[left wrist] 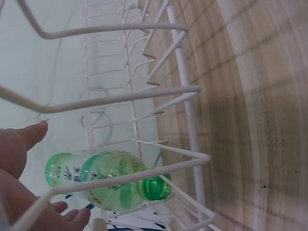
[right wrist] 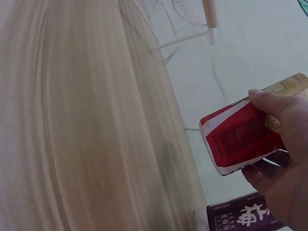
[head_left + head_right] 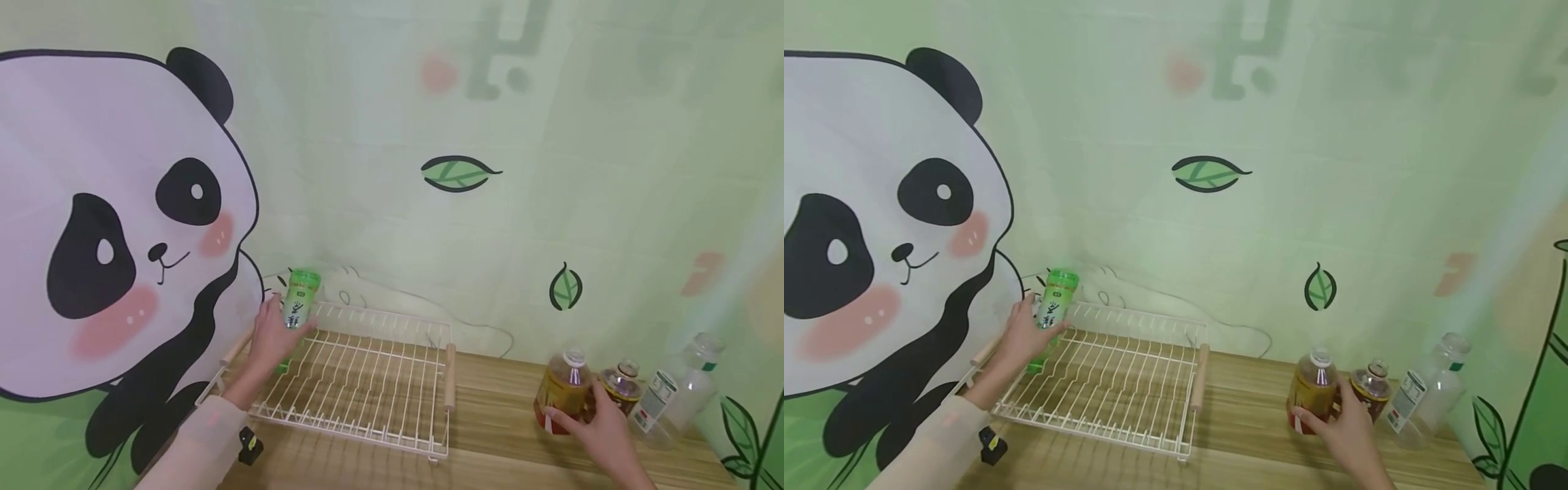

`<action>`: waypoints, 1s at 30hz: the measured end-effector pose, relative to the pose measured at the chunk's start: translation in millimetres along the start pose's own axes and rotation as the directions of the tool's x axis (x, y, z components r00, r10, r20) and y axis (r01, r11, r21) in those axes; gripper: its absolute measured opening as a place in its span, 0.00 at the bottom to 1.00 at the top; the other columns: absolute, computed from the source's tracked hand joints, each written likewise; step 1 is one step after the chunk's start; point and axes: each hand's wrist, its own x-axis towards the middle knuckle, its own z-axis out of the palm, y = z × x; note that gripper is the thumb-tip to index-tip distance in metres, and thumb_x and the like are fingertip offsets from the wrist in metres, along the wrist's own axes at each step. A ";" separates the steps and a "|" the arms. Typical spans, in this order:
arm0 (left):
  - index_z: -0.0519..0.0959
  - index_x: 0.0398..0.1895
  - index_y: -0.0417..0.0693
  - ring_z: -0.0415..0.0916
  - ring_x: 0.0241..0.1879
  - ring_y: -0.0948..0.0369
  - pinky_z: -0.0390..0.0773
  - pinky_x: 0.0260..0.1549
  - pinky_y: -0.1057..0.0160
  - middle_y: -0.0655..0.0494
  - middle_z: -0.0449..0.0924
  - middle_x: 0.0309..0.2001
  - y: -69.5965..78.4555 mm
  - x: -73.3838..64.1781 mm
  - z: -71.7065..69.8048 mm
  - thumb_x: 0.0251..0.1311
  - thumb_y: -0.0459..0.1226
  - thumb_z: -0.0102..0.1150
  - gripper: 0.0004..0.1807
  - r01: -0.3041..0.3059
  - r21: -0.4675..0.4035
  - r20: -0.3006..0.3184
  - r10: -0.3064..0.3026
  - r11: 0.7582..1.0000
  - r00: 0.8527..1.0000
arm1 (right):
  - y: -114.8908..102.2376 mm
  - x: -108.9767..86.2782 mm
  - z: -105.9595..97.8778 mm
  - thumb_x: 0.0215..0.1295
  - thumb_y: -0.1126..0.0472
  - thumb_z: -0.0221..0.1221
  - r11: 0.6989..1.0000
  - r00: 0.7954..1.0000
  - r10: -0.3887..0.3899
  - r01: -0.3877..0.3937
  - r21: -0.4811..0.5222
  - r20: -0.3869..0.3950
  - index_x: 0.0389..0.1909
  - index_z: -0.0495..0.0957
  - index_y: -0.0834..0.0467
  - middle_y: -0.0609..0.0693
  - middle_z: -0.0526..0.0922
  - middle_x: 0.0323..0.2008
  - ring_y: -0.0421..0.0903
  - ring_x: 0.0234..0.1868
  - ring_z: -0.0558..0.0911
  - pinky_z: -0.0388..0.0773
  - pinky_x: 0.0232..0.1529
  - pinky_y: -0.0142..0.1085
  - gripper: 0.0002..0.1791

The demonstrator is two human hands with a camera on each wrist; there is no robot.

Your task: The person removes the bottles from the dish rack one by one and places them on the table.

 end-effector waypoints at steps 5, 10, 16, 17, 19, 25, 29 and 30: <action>0.47 0.83 0.31 0.70 0.60 0.35 0.77 0.57 0.37 0.29 0.62 0.69 -6.9 1.2 3.0 0.63 0.49 0.75 0.59 0.029 -0.022 0.028 -0.028 0.999 0.999 | 9.3 3.3 2.3 0.64 0.37 0.73 0.999 0.999 0.045 -0.045 0.000 0.015 0.78 0.52 0.71 0.78 0.64 0.72 0.76 0.71 0.69 0.74 0.65 0.64 0.60; 0.51 0.81 0.30 0.73 0.55 0.38 0.79 0.52 0.39 0.30 0.66 0.63 -15.2 2.5 7.7 0.63 0.48 0.76 0.57 -0.001 -0.027 0.024 0.001 1.000 1.000 | 15.1 5.6 6.4 0.64 0.39 0.73 0.996 0.996 0.084 -0.085 0.024 0.033 0.79 0.49 0.71 0.78 0.61 0.74 0.76 0.73 0.66 0.72 0.67 0.64 0.61; 0.58 0.78 0.31 0.74 0.52 0.40 0.79 0.49 0.41 0.31 0.70 0.58 -22.0 4.6 14.1 0.63 0.45 0.76 0.50 -0.032 -0.045 0.011 0.033 0.998 0.999 | 19.6 7.9 12.1 0.64 0.40 0.73 0.998 0.999 0.048 -0.048 0.031 -0.008 0.78 0.53 0.69 0.78 0.65 0.72 0.75 0.70 0.70 0.76 0.64 0.63 0.57; 0.58 0.77 0.30 0.75 0.51 0.40 0.80 0.49 0.41 0.31 0.70 0.58 -23.2 4.5 14.9 0.63 0.45 0.76 0.50 -0.028 -0.046 0.013 0.029 0.999 1.000 | 19.8 8.8 13.1 0.65 0.41 0.73 0.999 0.999 0.044 -0.043 0.031 -0.010 0.78 0.54 0.69 0.78 0.66 0.71 0.75 0.70 0.71 0.77 0.63 0.62 0.56; 0.59 0.75 0.28 0.76 0.50 0.40 0.81 0.47 0.41 0.31 0.71 0.57 -25.3 4.8 16.6 0.63 0.45 0.76 0.48 -0.022 -0.044 0.016 0.022 0.999 1.000 | 20.1 10.3 14.8 0.65 0.41 0.73 0.998 0.999 0.041 -0.041 0.036 -0.010 0.77 0.54 0.68 0.78 0.66 0.71 0.76 0.69 0.71 0.77 0.63 0.62 0.55; 0.58 0.75 0.25 0.74 0.52 0.39 0.81 0.48 0.41 0.30 0.68 0.57 -29.1 3.2 20.8 0.64 0.44 0.74 0.48 0.014 -0.038 0.034 -0.013 0.999 0.999 | 20.5 14.4 19.6 0.66 0.40 0.72 0.997 0.998 0.062 -0.063 0.051 0.014 0.78 0.53 0.69 0.78 0.64 0.72 0.76 0.70 0.69 0.76 0.64 0.63 0.56; 0.54 0.76 0.24 0.73 0.54 0.37 0.81 0.50 0.40 0.28 0.66 0.59 -29.0 0.7 21.8 0.66 0.42 0.71 0.48 0.041 -0.035 0.051 -0.039 0.999 0.998 | 21.0 15.6 22.2 0.67 0.42 0.72 0.997 0.998 0.059 -0.059 0.050 0.007 0.77 0.54 0.71 0.78 0.65 0.72 0.75 0.70 0.70 0.76 0.64 0.63 0.55; 0.53 0.77 0.24 0.73 0.54 0.37 0.81 0.50 0.40 0.28 0.66 0.60 -29.0 0.2 21.8 0.67 0.42 0.70 0.48 0.046 -0.038 0.055 -0.044 0.998 0.998 | 21.4 15.9 22.6 0.67 0.42 0.72 0.997 0.998 0.060 -0.060 0.046 0.003 0.77 0.54 0.71 0.78 0.65 0.72 0.75 0.70 0.70 0.76 0.64 0.63 0.55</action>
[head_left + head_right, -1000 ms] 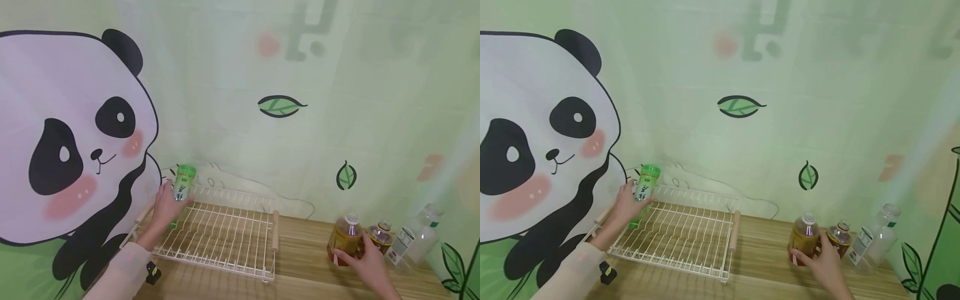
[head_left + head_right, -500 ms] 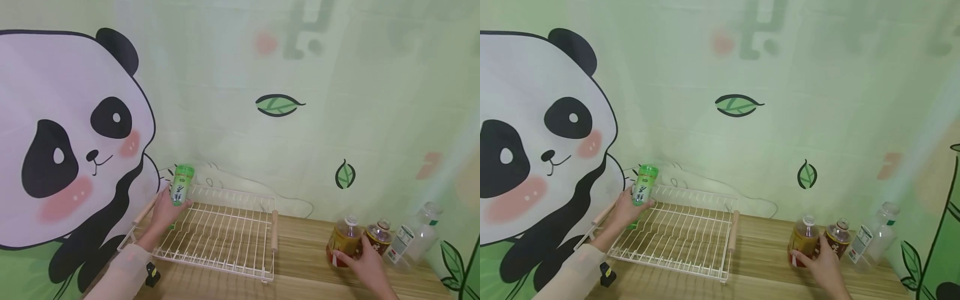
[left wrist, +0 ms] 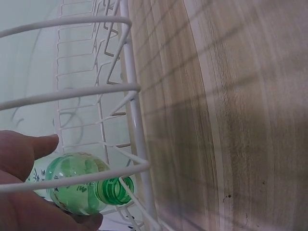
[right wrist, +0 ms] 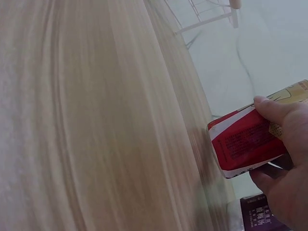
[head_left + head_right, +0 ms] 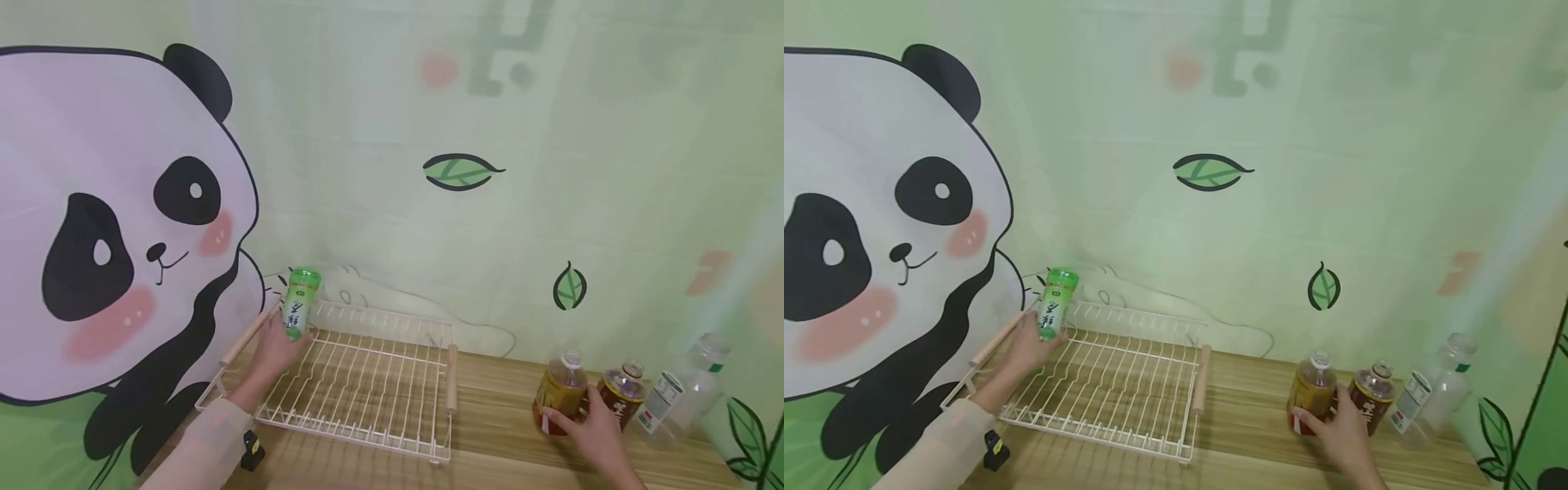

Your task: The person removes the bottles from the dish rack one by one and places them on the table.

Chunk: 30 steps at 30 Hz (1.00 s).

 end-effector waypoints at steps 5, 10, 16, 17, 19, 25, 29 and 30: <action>0.48 0.78 0.22 0.71 0.56 0.35 0.79 0.52 0.39 0.26 0.63 0.62 -1.9 -0.8 -0.9 0.70 0.41 0.67 0.50 0.024 -0.003 0.021 -0.024 1.000 0.999 | 3.6 5.3 1.5 0.68 0.41 0.70 1.000 1.000 0.016 -0.016 -0.015 0.003 0.77 0.52 0.72 0.79 0.63 0.73 0.76 0.71 0.69 0.74 0.65 0.64 0.56; 0.48 0.77 0.22 0.69 0.57 0.34 0.77 0.54 0.36 0.26 0.61 0.62 -5.7 -0.1 0.1 0.72 0.43 0.64 0.47 0.027 0.012 0.023 -0.028 1.000 0.999 | 9.0 9.8 2.3 0.69 0.38 0.69 0.999 1.000 0.029 -0.029 -0.031 0.007 0.77 0.51 0.73 0.79 0.62 0.73 0.76 0.70 0.69 0.74 0.65 0.65 0.57; 0.49 0.78 0.24 0.70 0.57 0.35 0.79 0.52 0.39 0.27 0.60 0.64 -2.8 -0.1 -1.3 0.73 0.44 0.63 0.47 0.061 0.003 0.028 -0.061 0.998 0.998 | 11.1 11.7 1.5 0.69 0.38 0.69 0.999 1.000 0.013 -0.013 -0.051 -0.009 0.76 0.51 0.73 0.81 0.62 0.72 0.77 0.70 0.69 0.74 0.65 0.65 0.57; 0.48 0.79 0.24 0.70 0.57 0.35 0.79 0.52 0.39 0.27 0.60 0.64 -2.0 -0.2 -2.0 0.74 0.44 0.63 0.47 0.069 -0.001 0.030 -0.069 0.998 0.997 | 11.2 12.1 1.3 0.69 0.38 0.69 0.998 1.000 0.007 -0.008 -0.056 -0.011 0.76 0.51 0.74 0.82 0.62 0.71 0.77 0.70 0.69 0.74 0.65 0.65 0.56; 0.48 0.79 0.25 0.70 0.58 0.35 0.80 0.52 0.40 0.26 0.59 0.65 -0.7 -0.3 -2.7 0.74 0.44 0.62 0.47 0.075 -0.007 0.033 -0.075 0.997 0.997 | 10.9 12.5 0.9 0.69 0.39 0.69 0.998 1.000 -0.004 0.003 -0.066 -0.013 0.76 0.51 0.74 0.82 0.62 0.71 0.77 0.70 0.69 0.74 0.65 0.65 0.56; 0.47 0.79 0.23 0.70 0.58 0.35 0.81 0.51 0.41 0.26 0.59 0.65 0.6 -1.4 -2.9 0.74 0.43 0.62 0.48 0.093 -0.020 0.045 -0.092 0.995 0.995 | 9.2 8.2 0.6 0.72 0.38 0.65 0.994 1.000 -0.008 0.009 -0.111 0.002 0.75 0.51 0.76 0.83 0.63 0.70 0.78 0.69 0.69 0.72 0.65 0.68 0.55; 0.51 0.76 0.21 0.72 0.55 0.36 0.82 0.49 0.42 0.27 0.63 0.62 -1.1 -2.1 -2.5 0.73 0.43 0.63 0.45 0.098 -0.002 0.037 -0.098 0.995 0.995 | 11.9 4.2 2.7 0.74 0.38 0.64 0.989 1.000 -0.010 0.013 -0.151 0.016 0.72 0.54 0.78 0.85 0.67 0.66 0.80 0.66 0.71 0.73 0.63 0.69 0.52; 0.53 0.75 0.21 0.73 0.54 0.37 0.82 0.48 0.42 0.28 0.64 0.61 -2.1 -2.1 -2.4 0.73 0.43 0.64 0.44 0.092 0.001 0.033 -0.092 0.996 0.995 | 13.2 3.1 3.1 0.74 0.38 0.63 0.987 1.000 -0.009 0.013 -0.162 0.024 0.71 0.55 0.79 0.86 0.67 0.65 0.80 0.65 0.72 0.73 0.62 0.69 0.52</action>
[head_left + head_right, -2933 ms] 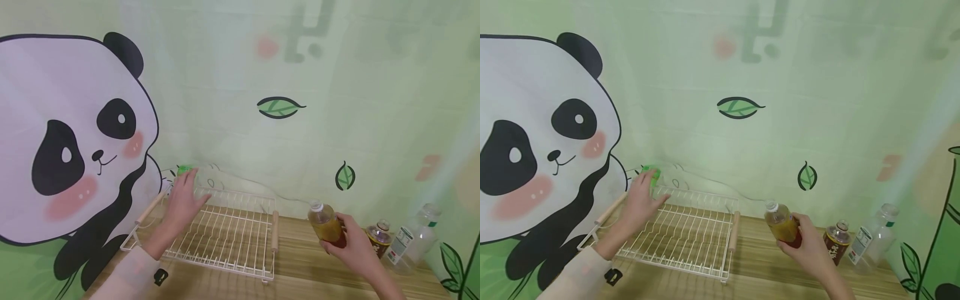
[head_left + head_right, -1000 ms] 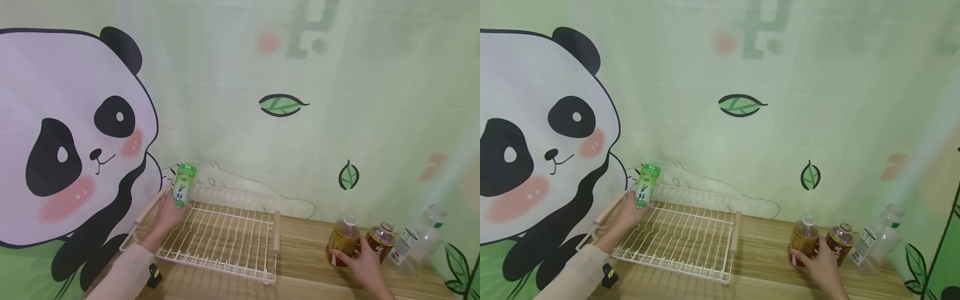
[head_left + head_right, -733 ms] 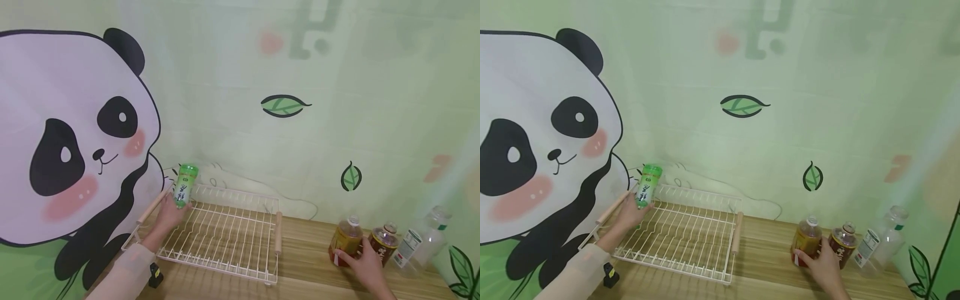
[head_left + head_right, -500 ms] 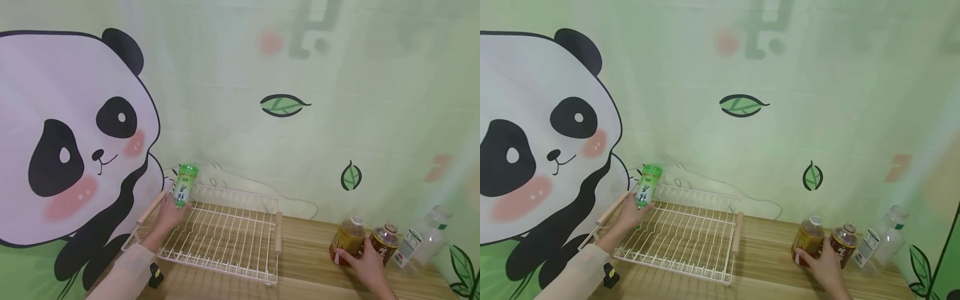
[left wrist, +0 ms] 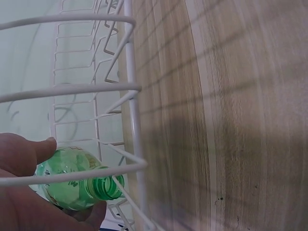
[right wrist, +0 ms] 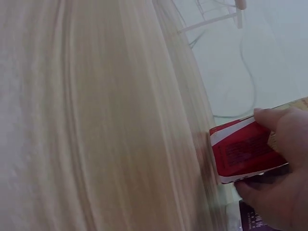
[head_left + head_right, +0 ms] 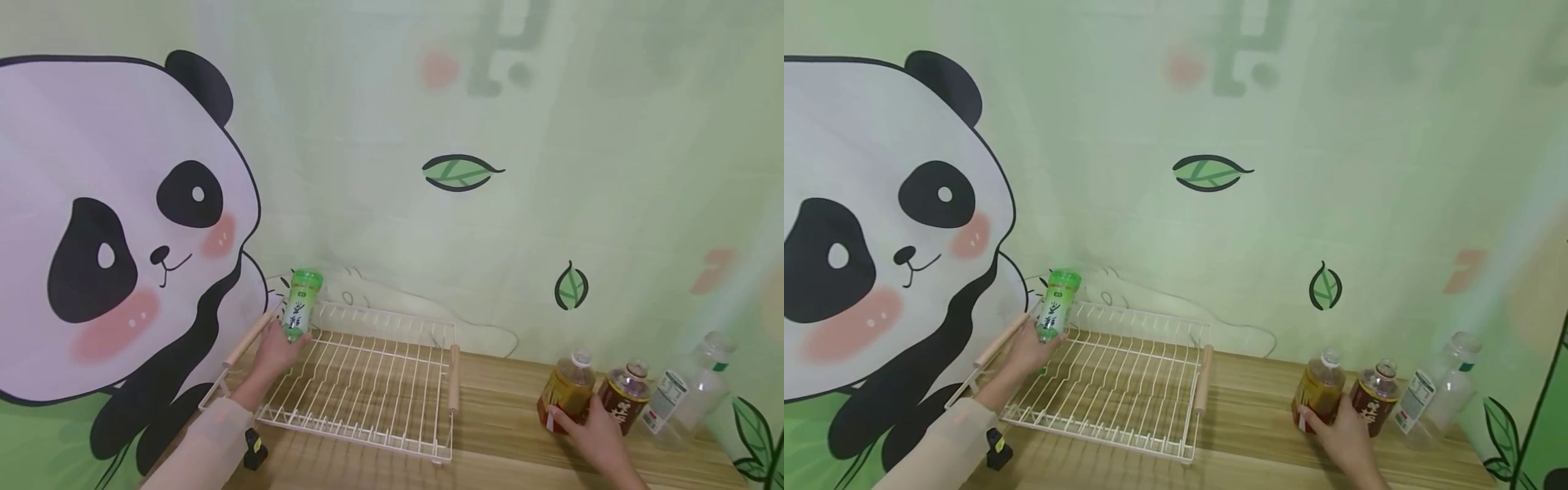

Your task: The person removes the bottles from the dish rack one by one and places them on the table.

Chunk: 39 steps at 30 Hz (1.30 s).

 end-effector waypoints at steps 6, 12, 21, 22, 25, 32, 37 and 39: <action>0.66 0.66 0.25 0.78 0.44 0.44 0.84 0.35 0.52 0.31 0.74 0.53 0.0 2.5 0.3 0.70 0.43 0.68 0.35 -0.041 -0.026 -0.018 0.041 0.999 0.999 | 4.3 -8.5 -4.4 0.72 0.36 0.63 1.000 0.996 0.026 -0.025 -0.012 0.081 0.70 0.56 0.80 0.85 0.69 0.65 0.80 0.64 0.73 0.74 0.61 0.69 0.54; 0.65 0.73 0.30 0.80 0.49 0.44 0.85 0.40 0.52 0.32 0.77 0.58 14.7 -1.4 -5.1 0.68 0.47 0.71 0.41 -0.068 -0.083 -0.008 0.067 0.994 0.998 | -1.7 -20.5 -20.1 0.70 0.32 0.64 0.997 0.977 0.070 -0.066 -0.025 0.200 0.70 0.56 0.84 0.85 0.66 0.67 0.80 0.65 0.71 0.73 0.61 0.69 0.59; 0.64 0.78 0.36 0.79 0.56 0.43 0.86 0.45 0.51 0.34 0.76 0.64 71.3 -26.6 -3.9 0.64 0.53 0.74 0.48 -0.236 -0.104 0.071 0.244 0.966 0.967 | -46.4 -41.6 -55.2 0.70 0.31 0.62 0.998 0.953 0.036 -0.021 -0.055 0.300 0.70 0.63 0.78 0.80 0.72 0.65 0.76 0.63 0.76 0.79 0.57 0.66 0.55; 0.65 0.77 0.37 0.80 0.54 0.44 0.87 0.44 0.52 0.36 0.77 0.63 78.3 -31.0 -2.4 0.63 0.53 0.74 0.48 -0.252 -0.108 0.083 0.262 0.962 0.962 | -51.7 -43.7 -57.6 0.70 0.31 0.63 0.999 0.954 0.029 -0.015 -0.049 0.299 0.71 0.64 0.77 0.78 0.73 0.65 0.74 0.63 0.76 0.79 0.57 0.65 0.54; 0.67 0.77 0.42 0.81 0.51 0.49 0.86 0.43 0.54 0.43 0.79 0.61 98.5 -45.4 1.6 0.61 0.54 0.76 0.48 -0.309 -0.094 0.101 0.318 0.946 0.943 | -66.3 -48.5 -63.0 0.71 0.34 0.63 1.000 0.956 -0.011 0.017 -0.017 0.294 0.71 0.66 0.75 0.74 0.76 0.65 0.70 0.62 0.79 0.81 0.57 0.62 0.50; 0.72 0.73 0.47 0.80 0.42 0.58 0.84 0.36 0.61 0.54 0.80 0.55 137.4 -84.4 0.0 0.56 0.51 0.81 0.44 -0.460 -0.052 0.150 0.463 0.886 0.874 | -97.3 -59.2 -75.3 0.70 0.36 0.65 0.985 0.963 -0.152 0.166 -0.047 0.222 0.73 0.68 0.69 0.66 0.80 0.64 0.60 0.58 0.83 0.85 0.53 0.56 0.47; 0.74 0.73 0.48 0.78 0.43 0.63 0.83 0.37 0.65 0.56 0.81 0.57 159.9 -109.0 -5.2 0.56 0.51 0.81 0.43 -0.583 0.039 0.175 0.569 0.812 0.804 | -124.4 -66.3 -87.0 0.71 0.36 0.65 0.941 0.941 -0.317 0.327 -0.085 0.117 0.73 0.68 0.67 0.66 0.79 0.65 0.64 0.62 0.80 0.82 0.56 0.61 0.45; 0.74 0.73 0.47 0.79 0.45 0.64 0.83 0.38 0.67 0.56 0.80 0.59 166.5 -116.2 -5.8 0.57 0.50 0.80 0.43 -0.622 0.073 0.188 0.601 0.780 0.776 | -135.5 -67.9 -91.2 0.71 0.37 0.65 0.923 0.925 -0.373 0.378 -0.073 0.078 0.74 0.68 0.67 0.66 0.79 0.66 0.66 0.64 0.80 0.81 0.57 0.63 0.45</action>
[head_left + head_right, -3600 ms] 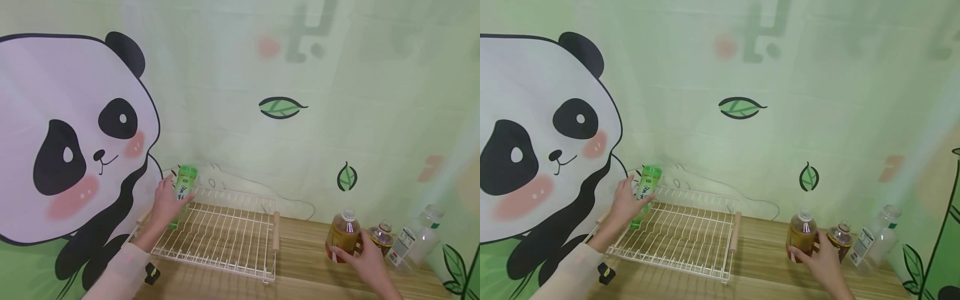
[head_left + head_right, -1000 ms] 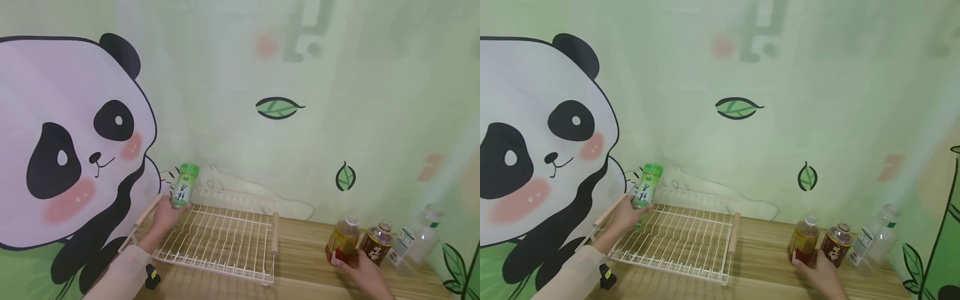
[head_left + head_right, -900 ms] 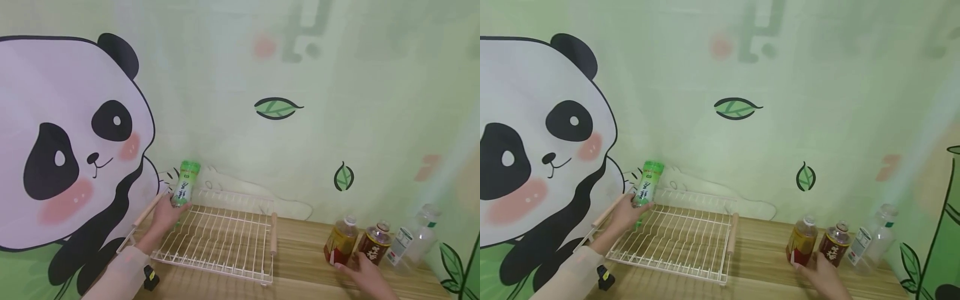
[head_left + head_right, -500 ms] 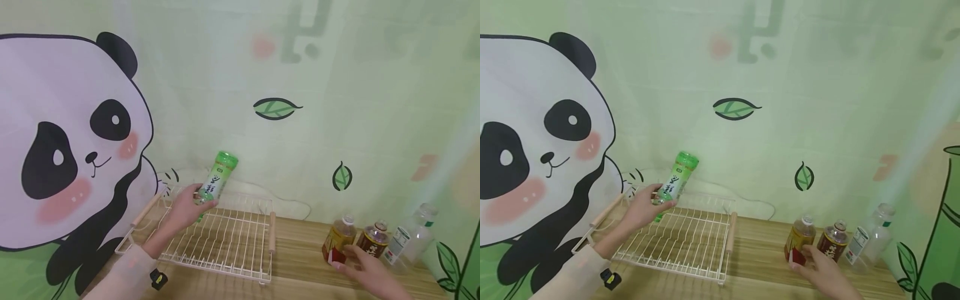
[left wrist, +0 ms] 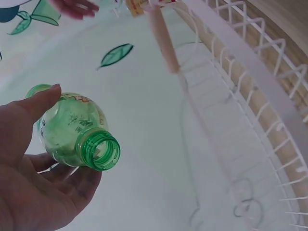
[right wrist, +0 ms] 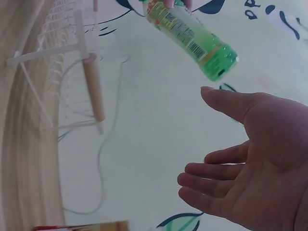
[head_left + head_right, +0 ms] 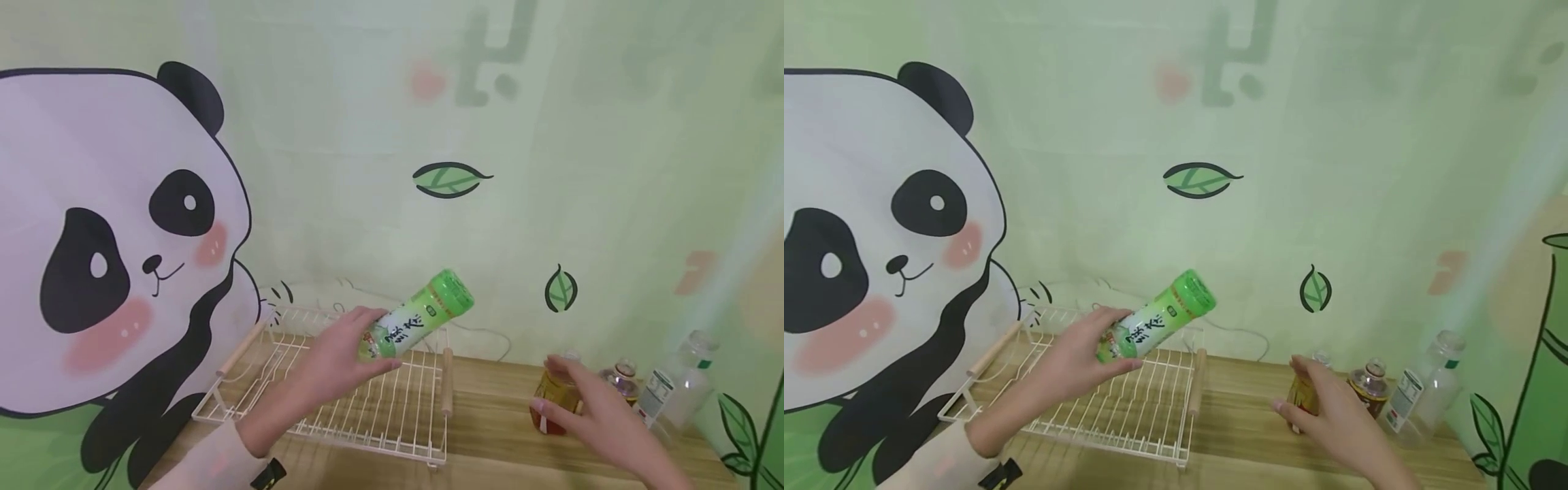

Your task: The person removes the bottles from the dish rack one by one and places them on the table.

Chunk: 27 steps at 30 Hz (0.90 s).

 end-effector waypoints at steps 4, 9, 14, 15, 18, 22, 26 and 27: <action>0.73 0.74 0.45 0.80 0.46 0.64 0.83 0.41 0.68 0.56 0.80 0.61 14.3 -3.5 -0.4 0.57 0.50 0.79 0.44 -0.082 0.083 0.042 0.079 0.993 0.996 | -19.5 3.9 -10.7 0.70 0.39 0.68 0.997 0.994 -0.074 0.075 0.006 -0.078 0.76 0.65 0.63 0.64 0.77 0.69 0.66 0.65 0.79 0.79 0.60 0.65 0.46; 0.73 0.74 0.45 0.80 0.47 0.65 0.84 0.48 0.64 0.56 0.81 0.61 22.3 -4.2 3.2 0.56 0.53 0.79 0.45 -0.185 0.213 0.110 0.165 0.959 0.980 | -38.3 7.4 -17.8 0.65 0.43 0.73 0.986 0.973 -0.165 0.165 -0.016 -0.160 0.78 0.64 0.58 0.61 0.73 0.73 0.66 0.69 0.74 0.76 0.60 0.68 0.47; 0.74 0.73 0.44 0.80 0.48 0.64 0.84 0.52 0.62 0.55 0.81 0.61 27.4 -4.9 9.8 0.56 0.51 0.80 0.44 -0.258 0.275 0.153 0.223 0.926 0.963 | -58.1 12.1 -10.8 0.60 0.46 0.78 0.959 0.934 -0.284 0.281 -0.045 -0.219 0.79 0.65 0.55 0.56 0.72 0.74 0.62 0.72 0.72 0.74 0.63 0.67 0.50; 0.74 0.72 0.43 0.80 0.49 0.63 0.83 0.53 0.61 0.55 0.81 0.61 28.8 -5.0 11.0 0.55 0.51 0.80 0.44 -0.271 0.279 0.157 0.235 0.921 0.959 | -61.9 13.5 -7.7 0.59 0.47 0.78 0.953 0.926 -0.302 0.298 -0.052 -0.228 0.78 0.66 0.55 0.55 0.72 0.74 0.61 0.73 0.72 0.74 0.64 0.66 0.49; 0.74 0.73 0.44 0.80 0.55 0.60 0.81 0.59 0.60 0.55 0.80 0.62 33.3 -4.5 13.5 0.56 0.52 0.80 0.44 -0.302 0.302 0.168 0.261 0.904 0.950 | -70.5 17.9 2.3 0.57 0.49 0.80 0.939 0.909 -0.342 0.338 -0.059 -0.240 0.77 0.67 0.56 0.56 0.72 0.74 0.61 0.72 0.73 0.77 0.63 0.62 0.50; 0.73 0.74 0.47 0.78 0.61 0.57 0.79 0.63 0.58 0.55 0.79 0.65 38.1 -3.6 17.0 0.57 0.53 0.80 0.44 -0.327 0.331 0.179 0.282 0.885 0.943 | -77.7 24.1 15.3 0.54 0.52 0.81 0.926 0.896 -0.378 0.369 -0.085 -0.231 0.77 0.68 0.59 0.57 0.71 0.74 0.61 0.71 0.73 0.80 0.62 0.57 0.51; 0.75 0.72 0.46 0.78 0.61 0.58 0.80 0.61 0.59 0.55 0.79 0.64 41.5 -5.6 20.2 0.56 0.52 0.81 0.43 -0.354 0.336 0.174 0.312 0.873 0.934 | -83.9 27.7 24.1 0.53 0.51 0.82 0.908 0.884 -0.419 0.401 -0.124 -0.208 0.76 0.68 0.60 0.58 0.72 0.73 0.61 0.71 0.74 0.79 0.63 0.57 0.52; 0.75 0.71 0.46 0.78 0.60 0.58 0.80 0.60 0.59 0.55 0.79 0.64 42.2 -6.6 20.9 0.56 0.51 0.81 0.42 -0.358 0.340 0.172 0.317 0.870 0.933 | -85.3 28.0 25.8 0.52 0.51 0.82 0.900 0.878 -0.434 0.413 -0.136 -0.204 0.76 0.69 0.60 0.58 0.73 0.73 0.61 0.70 0.75 0.80 0.62 0.57 0.52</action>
